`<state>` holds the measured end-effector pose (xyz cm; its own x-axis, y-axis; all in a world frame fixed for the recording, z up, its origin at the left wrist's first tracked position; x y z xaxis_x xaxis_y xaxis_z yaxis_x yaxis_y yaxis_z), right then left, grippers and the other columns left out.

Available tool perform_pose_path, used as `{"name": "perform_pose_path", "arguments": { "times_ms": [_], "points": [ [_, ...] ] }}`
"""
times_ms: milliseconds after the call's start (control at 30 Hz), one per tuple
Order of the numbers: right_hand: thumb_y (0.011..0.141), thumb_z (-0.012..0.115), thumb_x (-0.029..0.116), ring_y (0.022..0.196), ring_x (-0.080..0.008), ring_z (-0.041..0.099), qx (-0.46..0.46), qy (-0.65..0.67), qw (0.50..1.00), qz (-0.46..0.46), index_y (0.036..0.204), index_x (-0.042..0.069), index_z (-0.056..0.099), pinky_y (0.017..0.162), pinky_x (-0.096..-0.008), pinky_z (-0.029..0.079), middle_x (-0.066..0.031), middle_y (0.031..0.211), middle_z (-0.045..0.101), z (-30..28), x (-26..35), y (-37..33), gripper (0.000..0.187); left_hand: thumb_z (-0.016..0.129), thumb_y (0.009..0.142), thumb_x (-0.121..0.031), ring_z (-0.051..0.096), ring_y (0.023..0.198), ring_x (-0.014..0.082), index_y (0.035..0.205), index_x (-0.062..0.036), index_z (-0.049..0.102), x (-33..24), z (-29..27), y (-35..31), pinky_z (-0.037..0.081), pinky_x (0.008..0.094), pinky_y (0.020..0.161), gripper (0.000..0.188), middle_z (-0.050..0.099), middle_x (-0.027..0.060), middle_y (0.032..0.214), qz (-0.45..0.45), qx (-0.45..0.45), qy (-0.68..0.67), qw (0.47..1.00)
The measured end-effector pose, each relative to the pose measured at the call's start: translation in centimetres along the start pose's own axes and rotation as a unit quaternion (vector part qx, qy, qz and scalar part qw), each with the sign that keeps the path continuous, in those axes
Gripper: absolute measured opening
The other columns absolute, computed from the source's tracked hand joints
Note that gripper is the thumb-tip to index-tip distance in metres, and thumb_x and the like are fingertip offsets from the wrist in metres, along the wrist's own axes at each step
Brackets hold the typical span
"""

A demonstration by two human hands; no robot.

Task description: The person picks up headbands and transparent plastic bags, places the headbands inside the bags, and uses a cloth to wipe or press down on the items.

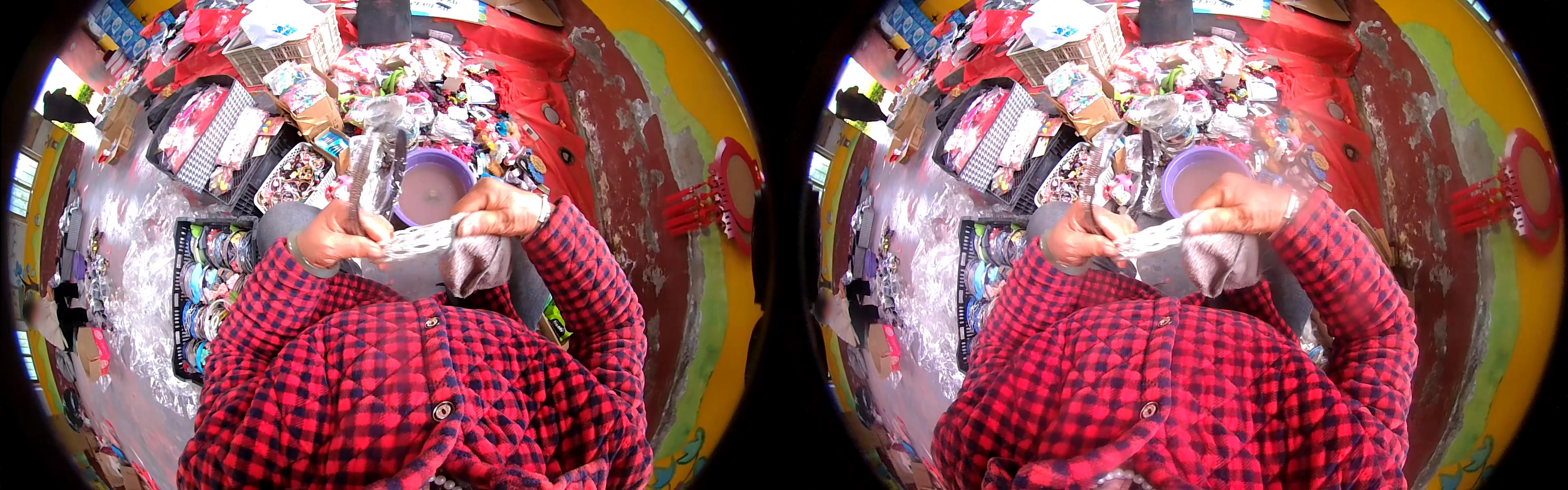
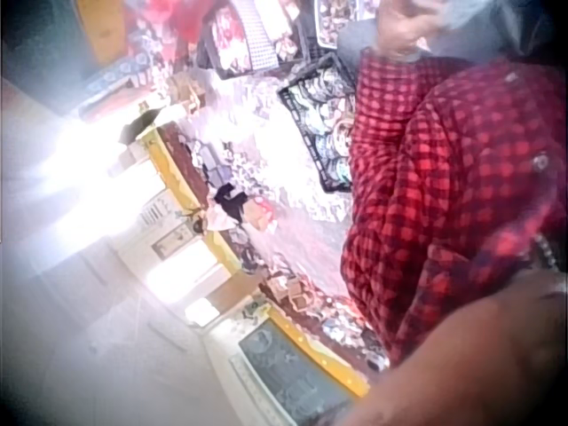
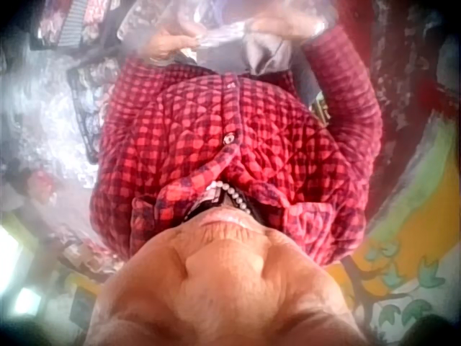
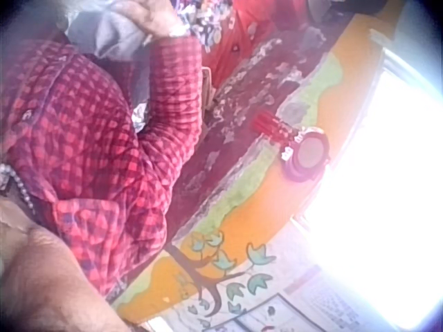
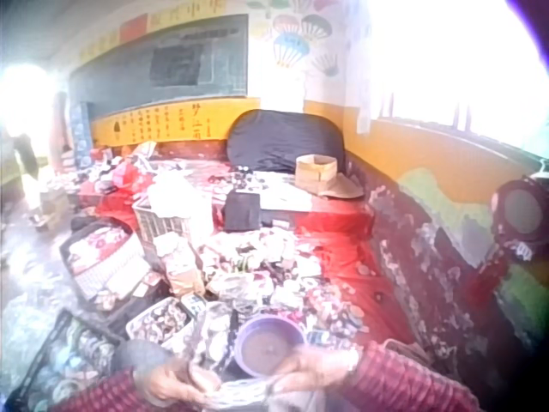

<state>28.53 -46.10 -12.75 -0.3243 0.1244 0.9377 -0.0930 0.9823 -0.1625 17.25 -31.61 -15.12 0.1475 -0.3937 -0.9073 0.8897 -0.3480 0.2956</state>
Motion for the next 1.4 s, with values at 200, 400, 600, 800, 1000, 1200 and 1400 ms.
{"name": "perform_pose_path", "arguments": {
  "times_ms": [200,400,600,800,1000,1200,1400],
  "points": [
    [0.088,0.052,0.04,0.06,-0.0086,0.039,-0.094,-0.011,0.995,0.02,0.067,-0.001,0.053,0.055,-0.0281,0.036,-0.002,0.057,0.042,-1.8,-1.3,-2.2,0.046,0.062,0.075,-0.002,0.06,0.071,0.0225,0.082,0.0073,0.062,0.2,-1.1,-1.0,0.048,0.0304,0.062,0.012,0.061,0.0167,0.076,-0.02,-0.021,-0.033,0.999],
    [0.09,0.048,0.03,0.063,-0.0129,0.051,-0.255,-0.056,0.965,0.002,0.075,0.0,0.054,0.058,-0.0285,0.042,-0.0074,0.062,0.049,-4.5,-5.7,-4.0,0.033,0.063,0.075,-0.003,0.061,0.072,0.0245,0.084,0.005,0.063,0.7,-2.8,-2.4,0.049,0.0346,0.066,0.012,0.062,0.017,0.078,-0.01,-0.074,-0.078,0.994],
    [0.089,0.053,0.029,0.074,-0.0166,0.06,-0.518,0.419,0.746,0.015,0.096,0.005,0.06,0.07,-0.0312,0.05,-0.0069,0.086,0.063,-6.7,-8.2,-7.3,0.026,0.059,0.079,0.003,0.061,0.075,0.0226,0.087,0.0015,0.061,1.4,-5.4,-3.8,0.048,0.0334,0.07,0.009,0.062,0.0124,0.079,0.017,-0.341,-0.115,0.933],
    [0.09,0.049,0.02,0.091,-0.0219,0.058,-0.365,0.092,0.926,0.002,0.108,0.002,0.054,0.083,-0.0387,0.046,-0.0101,0.101,0.06,-4.5,-5.1,-2.1,0.026,0.06,0.078,0.002,0.061,0.077,0.0185,0.091,0.002,0.061,4.0,-5.2,-1.8,0.048,0.03,0.072,0.013,0.064,0.0103,0.085,0.029,-0.364,-0.052,0.93],
    [0.088,0.051,0.012,0.098,-0.0189,0.058,-0.25,0.541,0.795,-0.116,0.119,-0.005,0.046,0.087,-0.0315,0.045,-0.0113,0.11,0.058,1.5,-0.5,2.9,0.036,0.059,0.079,0.004,0.059,0.075,0.0104,0.091,0.0021,0.064,4.4,-2.1,0.1,0.047,0.023,0.07,0.013,0.064,0.0041,0.08,0.01,-0.364,0.073,0.929],
    [0.087,0.057,0.016,0.079,-0.0088,0.057,-0.348,0.47,0.811,0.002,0.106,0.002,0.056,0.071,-0.0237,0.046,-0.0023,0.093,0.061,2.6,-4.1,3.3,0.024,0.058,0.078,0.006,0.058,0.077,0.0096,0.093,0.0027,0.063,4.3,-1.3,0.5,0.047,0.0232,0.071,0.016,0.064,0.004,0.085,0.022,-0.311,0.135,0.94],
    [0.088,0.057,0.02,0.08,-0.0078,0.056,-0.424,0.472,0.772,-0.028,0.102,0.005,0.059,0.071,-0.022,0.045,-0.0011,0.09,0.06,2.9,-4.2,3.4,0.021,0.06,0.08,0.003,0.058,0.079,0.0099,0.098,0.0036,0.061,6.6,-0.9,0.8,0.046,0.023,0.073,0.018,0.064,0.0044,0.087,-0.016,-0.276,0.084,0.957]
  ]
}}
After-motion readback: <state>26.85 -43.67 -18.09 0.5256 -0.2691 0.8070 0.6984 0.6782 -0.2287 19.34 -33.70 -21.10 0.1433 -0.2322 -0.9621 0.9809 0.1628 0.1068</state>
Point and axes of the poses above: each hand's wrist, its own y-axis towards the middle knuckle, its own z-axis out of the palm, x = y × z, the point moved 6 cm from there along y, towards the middle knuckle
